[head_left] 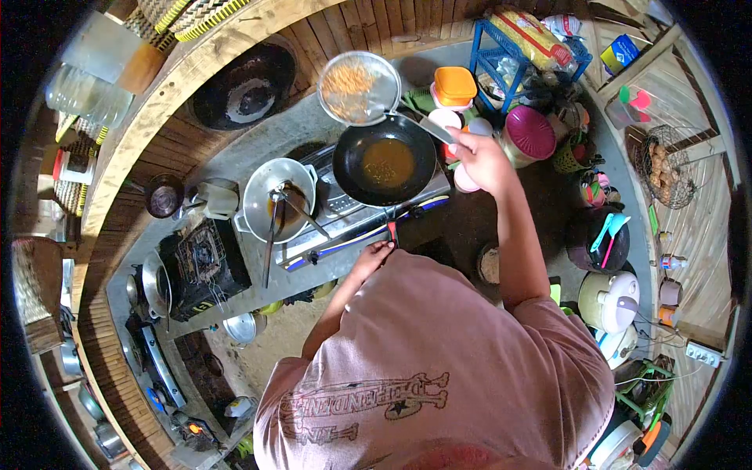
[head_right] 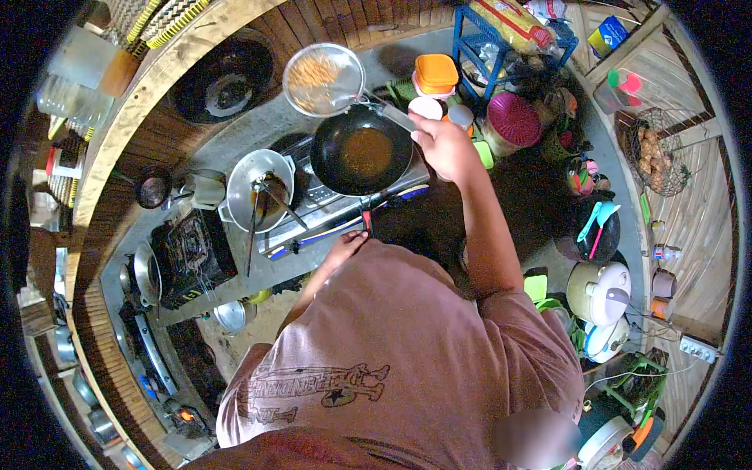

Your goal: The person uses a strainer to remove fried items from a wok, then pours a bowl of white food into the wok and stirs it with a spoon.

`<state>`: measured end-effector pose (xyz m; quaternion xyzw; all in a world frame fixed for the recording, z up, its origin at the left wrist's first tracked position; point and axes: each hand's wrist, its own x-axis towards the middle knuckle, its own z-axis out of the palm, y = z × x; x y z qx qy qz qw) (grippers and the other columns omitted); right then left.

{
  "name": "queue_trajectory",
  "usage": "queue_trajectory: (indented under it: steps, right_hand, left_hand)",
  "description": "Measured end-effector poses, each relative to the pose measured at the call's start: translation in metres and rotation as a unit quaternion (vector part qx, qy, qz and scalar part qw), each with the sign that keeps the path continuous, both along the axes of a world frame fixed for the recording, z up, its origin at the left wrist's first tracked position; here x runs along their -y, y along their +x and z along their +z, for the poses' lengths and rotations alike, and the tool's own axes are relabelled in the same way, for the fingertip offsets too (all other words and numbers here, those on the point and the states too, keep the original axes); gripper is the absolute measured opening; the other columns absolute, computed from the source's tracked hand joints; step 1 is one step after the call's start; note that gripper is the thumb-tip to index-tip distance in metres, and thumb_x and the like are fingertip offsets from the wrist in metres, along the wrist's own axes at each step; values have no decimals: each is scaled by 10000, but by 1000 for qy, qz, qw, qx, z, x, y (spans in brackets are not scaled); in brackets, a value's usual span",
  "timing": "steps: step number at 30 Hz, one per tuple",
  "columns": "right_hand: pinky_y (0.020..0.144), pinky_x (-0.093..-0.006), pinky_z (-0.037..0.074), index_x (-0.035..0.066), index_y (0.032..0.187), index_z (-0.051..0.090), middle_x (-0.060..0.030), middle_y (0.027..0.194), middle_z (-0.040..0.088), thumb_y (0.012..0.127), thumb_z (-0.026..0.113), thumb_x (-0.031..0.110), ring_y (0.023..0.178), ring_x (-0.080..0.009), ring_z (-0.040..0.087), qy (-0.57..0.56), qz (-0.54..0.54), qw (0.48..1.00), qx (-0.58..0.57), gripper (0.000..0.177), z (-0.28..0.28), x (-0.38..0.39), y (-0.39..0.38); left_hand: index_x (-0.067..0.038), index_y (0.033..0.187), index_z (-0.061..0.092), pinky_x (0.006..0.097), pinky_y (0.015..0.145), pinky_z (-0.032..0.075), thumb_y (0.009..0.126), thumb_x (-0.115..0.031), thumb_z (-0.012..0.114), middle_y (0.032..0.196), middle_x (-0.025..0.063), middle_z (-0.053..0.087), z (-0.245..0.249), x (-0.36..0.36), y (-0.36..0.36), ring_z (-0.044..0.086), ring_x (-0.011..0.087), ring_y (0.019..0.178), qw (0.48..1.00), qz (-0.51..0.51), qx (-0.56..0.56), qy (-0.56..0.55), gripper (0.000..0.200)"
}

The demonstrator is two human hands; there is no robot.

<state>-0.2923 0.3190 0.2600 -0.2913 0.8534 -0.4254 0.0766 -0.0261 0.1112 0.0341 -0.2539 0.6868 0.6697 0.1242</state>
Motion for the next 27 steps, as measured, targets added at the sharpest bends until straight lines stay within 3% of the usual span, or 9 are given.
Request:
queue_trajectory:
  steps: [3, 5, 6, 8, 11, 14, 18, 24, 27]
  right_hand:
    - [876, -286, 482, 55, 1304, 607, -141, 1084, 716, 954, 596, 112, 925, -157, 652, 29, -9, 999, 37, 355, 18, 0, 4]
    - [897, -382, 499, 102, 1304, 612, -228, 1112, 667, 934, 610, 185, 1009, -354, 664, -19, 30, 999, 39, 379, -28, 3, -3]
    - [877, -391, 509, 93, 1276, 631, -228, 1089, 673, 929, 615, 197, 982, -366, 667, 31, 19, 997, 66, 362, -49, 6, -3]
    - [860, -404, 516, 86, 1257, 642, -224, 1071, 678, 923, 620, 212, 962, -371, 671, 79, 12, 996, 46, 358, -112, 8, -6]
    - [871, -403, 511, 94, 1270, 635, -215, 1103, 673, 921, 614, 225, 993, -366, 668, 139, 12, 987, 79, 372, -144, 6, -7]
    - [901, -392, 500, 95, 1286, 624, -213, 1140, 665, 925, 612, 221, 1034, -350, 662, 63, -3, 994, 86, 383, -118, 6, -5]
    - [933, -381, 487, 93, 1315, 598, -205, 1172, 653, 946, 588, 227, 1072, -340, 651, 53, -10, 993, 101, 393, -46, 6, 1]
    - [897, -397, 499, 113, 1307, 612, -218, 1104, 673, 926, 610, 250, 1017, -357, 664, 110, 2, 991, 79, 405, -128, 0, -15]
    - [914, -394, 492, 84, 1304, 609, -223, 1132, 665, 931, 610, 241, 1048, -340, 662, 70, 13, 994, 78, 405, -119, -5, -6]
  left_hand:
    - [-44, 1131, 689, 230, 652, 426, 963, -410, 616, 843, -34, 647, -28, 8, 1, 504, 57, 703, 999, -33, 26, -16, 409]
    - [-48, 1129, 689, 228, 637, 418, 960, -412, 620, 833, -38, 641, -15, 4, 0, 496, 57, 689, 999, -28, -6, -23, 408]
    - [-51, 1128, 689, 227, 623, 410, 956, -414, 623, 822, -42, 635, -11, 2, -1, 488, 57, 674, 999, -23, -35, -29, 406]
    - [-53, 1134, 687, 227, 623, 408, 955, -416, 624, 816, -39, 632, -23, 4, 0, 486, 59, 673, 1000, -22, -20, -2, 410]
    - [-56, 1149, 683, 227, 625, 404, 954, -419, 623, 809, -38, 628, -35, 5, 2, 485, 60, 678, 1000, -21, -16, 15, 416]
    - [-53, 1151, 681, 235, 652, 420, 957, -413, 622, 821, -30, 637, -29, 5, 3, 506, 70, 705, 1000, -22, -2, 5, 413]
    - [-29, 1114, 683, 280, 739, 473, 959, -395, 621, 860, 16, 677, -4, -3, 2, 570, 115, 781, 999, -40, 6, -33, 402]
    - [-5, 1067, 673, 326, 805, 489, 967, -377, 613, 893, 89, 705, -39, -2, 3, 603, 147, 834, 995, -77, 0, -68, 389]
    - [-11, 1054, 673, 342, 791, 491, 967, -374, 613, 877, 123, 700, -87, -3, 8, 616, 177, 812, 992, -63, -44, -103, 379]
